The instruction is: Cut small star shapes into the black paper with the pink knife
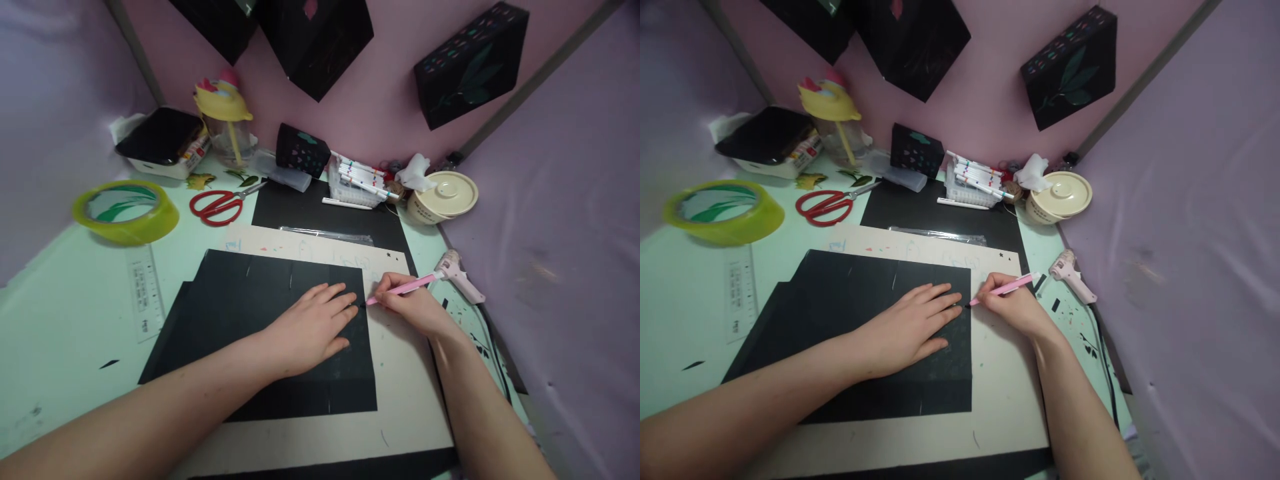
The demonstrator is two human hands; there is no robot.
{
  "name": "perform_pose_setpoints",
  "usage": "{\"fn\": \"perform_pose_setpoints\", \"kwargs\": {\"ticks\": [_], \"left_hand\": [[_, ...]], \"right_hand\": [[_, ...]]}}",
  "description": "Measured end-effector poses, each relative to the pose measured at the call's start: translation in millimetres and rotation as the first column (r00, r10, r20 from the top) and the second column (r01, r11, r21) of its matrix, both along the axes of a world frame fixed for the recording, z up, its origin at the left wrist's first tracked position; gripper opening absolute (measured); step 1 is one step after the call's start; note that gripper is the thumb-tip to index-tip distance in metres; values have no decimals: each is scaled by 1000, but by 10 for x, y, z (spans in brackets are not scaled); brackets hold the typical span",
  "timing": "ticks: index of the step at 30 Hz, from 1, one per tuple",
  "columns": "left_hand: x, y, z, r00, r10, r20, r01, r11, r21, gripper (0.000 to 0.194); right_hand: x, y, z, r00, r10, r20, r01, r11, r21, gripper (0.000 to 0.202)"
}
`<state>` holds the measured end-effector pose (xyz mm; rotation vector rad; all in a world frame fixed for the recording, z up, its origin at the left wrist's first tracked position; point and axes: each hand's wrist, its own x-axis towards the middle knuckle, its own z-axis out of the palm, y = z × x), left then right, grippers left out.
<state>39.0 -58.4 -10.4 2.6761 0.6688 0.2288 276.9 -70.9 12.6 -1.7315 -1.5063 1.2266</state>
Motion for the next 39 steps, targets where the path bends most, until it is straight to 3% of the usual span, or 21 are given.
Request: {"fn": "perform_pose_setpoints", "kwargs": {"ticks": [9, 15, 18, 22, 25, 29, 33, 39], "left_hand": [[-9, 6, 1, 1000, 0, -15, 0, 1000, 0, 47], [-6, 17, -4, 1000, 2, -3, -2, 1000, 15, 47], [-8, 39, -11, 1000, 19, -12, -19, 1000, 21, 47], [-16, 67, -30, 999, 37, 4, -37, 998, 44, 48], [-19, 68, -33, 999, 37, 15, -38, 997, 63, 48], [-16, 61, -8, 999, 42, -9, -42, 997, 70, 47], [-20, 74, -6, 998, 56, 1, -56, 994, 94, 46], [-25, 83, -54, 997, 78, 12, -79, 991, 106, 46]], "right_hand": [[37, -56, -127, 978, -93, -185, 108, 991, 78, 6], [-12, -85, -208, 957, -183, -225, 221, 963, 154, 23], [-7, -142, -87, 956, -208, -208, 243, 956, 162, 23], [-72, -286, 186, 980, -189, -55, 195, 968, 156, 19], [-223, -366, 247, 968, -250, 18, 243, 955, 172, 16], [-443, -376, 47, 942, -332, -57, 335, 909, 249, 15], [-550, -377, -164, 905, -425, 8, 385, 827, 410, 10], [-594, -394, -232, 919, -392, 51, 324, 821, 471, 9]]}}
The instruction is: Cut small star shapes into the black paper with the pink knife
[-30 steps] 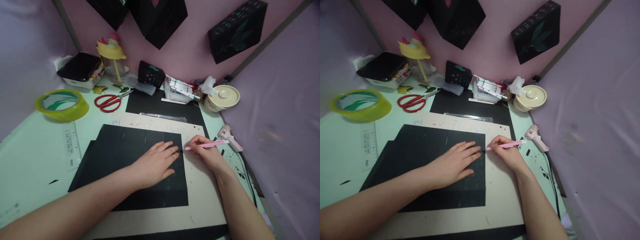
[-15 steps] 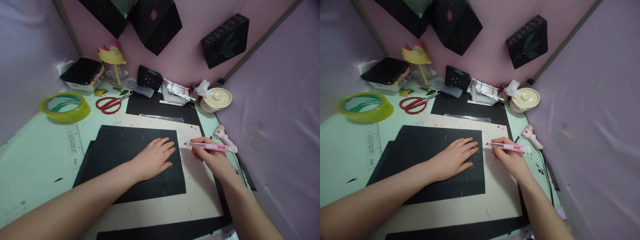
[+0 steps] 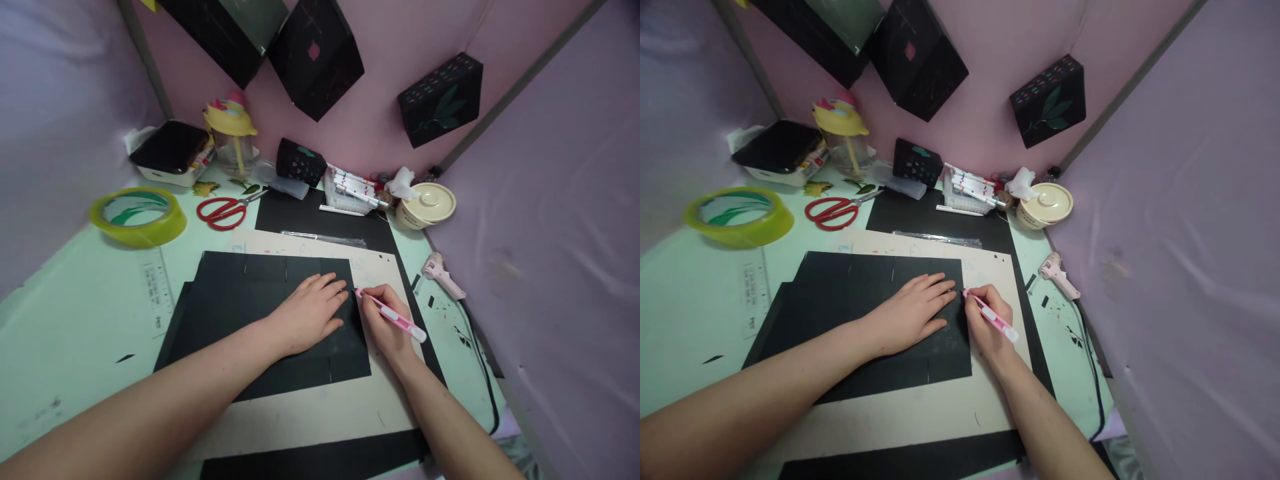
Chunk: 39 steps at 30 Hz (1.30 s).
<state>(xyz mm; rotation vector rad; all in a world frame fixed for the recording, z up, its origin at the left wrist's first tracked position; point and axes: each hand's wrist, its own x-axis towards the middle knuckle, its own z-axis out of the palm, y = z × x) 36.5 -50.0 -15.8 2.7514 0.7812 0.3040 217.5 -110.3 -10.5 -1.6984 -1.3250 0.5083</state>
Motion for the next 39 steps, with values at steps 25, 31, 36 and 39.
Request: {"fn": "perform_pose_setpoints", "kwargs": {"ticks": [25, 31, 36, 39], "left_hand": [[3, 1, 20, 1000, 2, 17, -1, 1000, -14, 46], [8, 4, 19, 1000, 3, 18, -2, 1000, -28, 46], [4, 6, 19, 1000, -1, 24, 1, 1000, -26, 47], [-1, 2, 24, 1000, 0, 26, 1, 1000, -29, 46]], "right_hand": [[-73, -4, -41, 977, 75, 202, -81, 997, 20, 6], [-113, -23, -53, 961, 81, 265, -90, 996, 23, 10], [-102, -23, -68, 965, 81, 250, -91, 995, 28, 9], [-97, -22, -64, 968, 78, 238, -85, 996, 19, 7]]}}
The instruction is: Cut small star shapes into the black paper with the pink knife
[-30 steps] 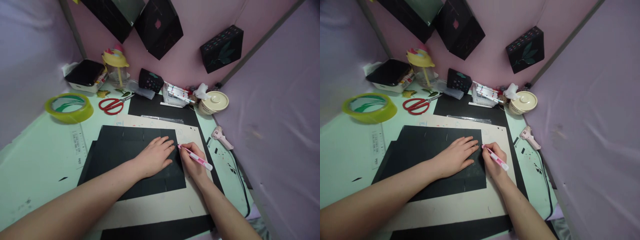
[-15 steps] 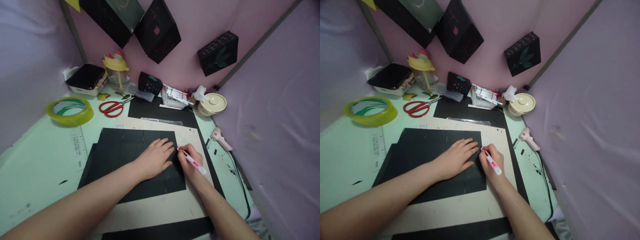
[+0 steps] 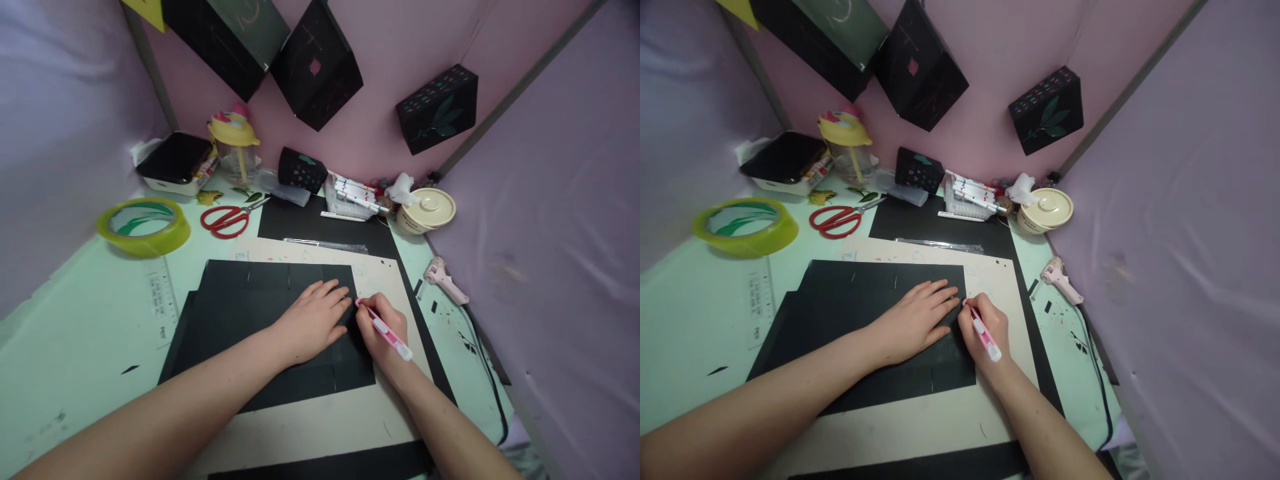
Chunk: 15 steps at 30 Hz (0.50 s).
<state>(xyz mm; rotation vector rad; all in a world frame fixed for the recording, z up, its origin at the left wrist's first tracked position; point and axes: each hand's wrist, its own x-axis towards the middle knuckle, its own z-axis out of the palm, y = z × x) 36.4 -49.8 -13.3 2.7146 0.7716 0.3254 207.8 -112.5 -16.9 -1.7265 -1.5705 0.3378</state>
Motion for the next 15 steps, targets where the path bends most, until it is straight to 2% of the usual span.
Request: {"fn": "perform_pose_setpoints", "kwargs": {"ticks": [9, 15], "left_hand": [[2, 11, -12, 1000, -1, 5, 1, 1000, 9, 45], [3, 8, 4, 1000, -1, -9, 1, 1000, 1, 45]], "right_hand": [[3, -1, -2, 999, 6, -43, -6, 1000, 3, 9], [4, 4, -12, 993, -69, -97, 70, 997, 11, 9]]}}
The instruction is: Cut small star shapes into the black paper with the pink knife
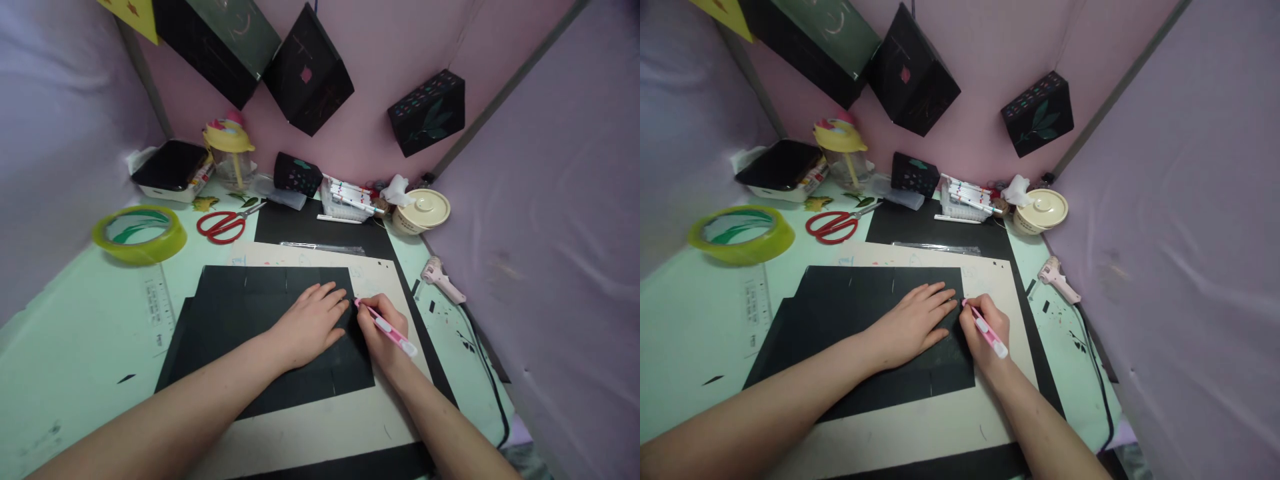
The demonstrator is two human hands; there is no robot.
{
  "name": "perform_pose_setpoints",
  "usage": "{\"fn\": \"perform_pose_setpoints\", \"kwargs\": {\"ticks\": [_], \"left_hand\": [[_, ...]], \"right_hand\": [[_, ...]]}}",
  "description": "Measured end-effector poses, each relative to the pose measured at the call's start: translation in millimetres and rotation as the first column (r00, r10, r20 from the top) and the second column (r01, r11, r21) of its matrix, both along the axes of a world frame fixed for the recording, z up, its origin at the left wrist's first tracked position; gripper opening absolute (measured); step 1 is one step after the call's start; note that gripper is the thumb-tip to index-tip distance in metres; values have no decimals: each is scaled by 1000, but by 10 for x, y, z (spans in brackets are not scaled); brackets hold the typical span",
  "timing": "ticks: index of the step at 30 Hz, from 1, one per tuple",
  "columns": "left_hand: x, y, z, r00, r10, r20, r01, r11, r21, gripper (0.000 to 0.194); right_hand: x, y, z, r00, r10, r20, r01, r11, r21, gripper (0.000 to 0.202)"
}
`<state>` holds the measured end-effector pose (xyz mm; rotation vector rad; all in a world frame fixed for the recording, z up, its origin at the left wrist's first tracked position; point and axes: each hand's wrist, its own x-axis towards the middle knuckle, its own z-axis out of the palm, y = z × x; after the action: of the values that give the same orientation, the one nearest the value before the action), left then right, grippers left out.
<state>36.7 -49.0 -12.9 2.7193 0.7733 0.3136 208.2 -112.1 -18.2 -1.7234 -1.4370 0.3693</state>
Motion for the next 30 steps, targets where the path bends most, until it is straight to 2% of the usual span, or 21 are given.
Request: {"fn": "perform_pose_setpoints", "kwargs": {"ticks": [23, 30], "left_hand": [[3, -2, -4, 1000, 1, -7, -1, 1000, -6, 47], [7, -1, -11, 1000, -5, 4, 5, 1000, 5, 45]], "right_hand": [[12, 6, -12, 999, 38, 11, -38, 999, -16, 7], [11, 8, -25, 1000, 13, 10, -13, 1000, 11, 7]]}}
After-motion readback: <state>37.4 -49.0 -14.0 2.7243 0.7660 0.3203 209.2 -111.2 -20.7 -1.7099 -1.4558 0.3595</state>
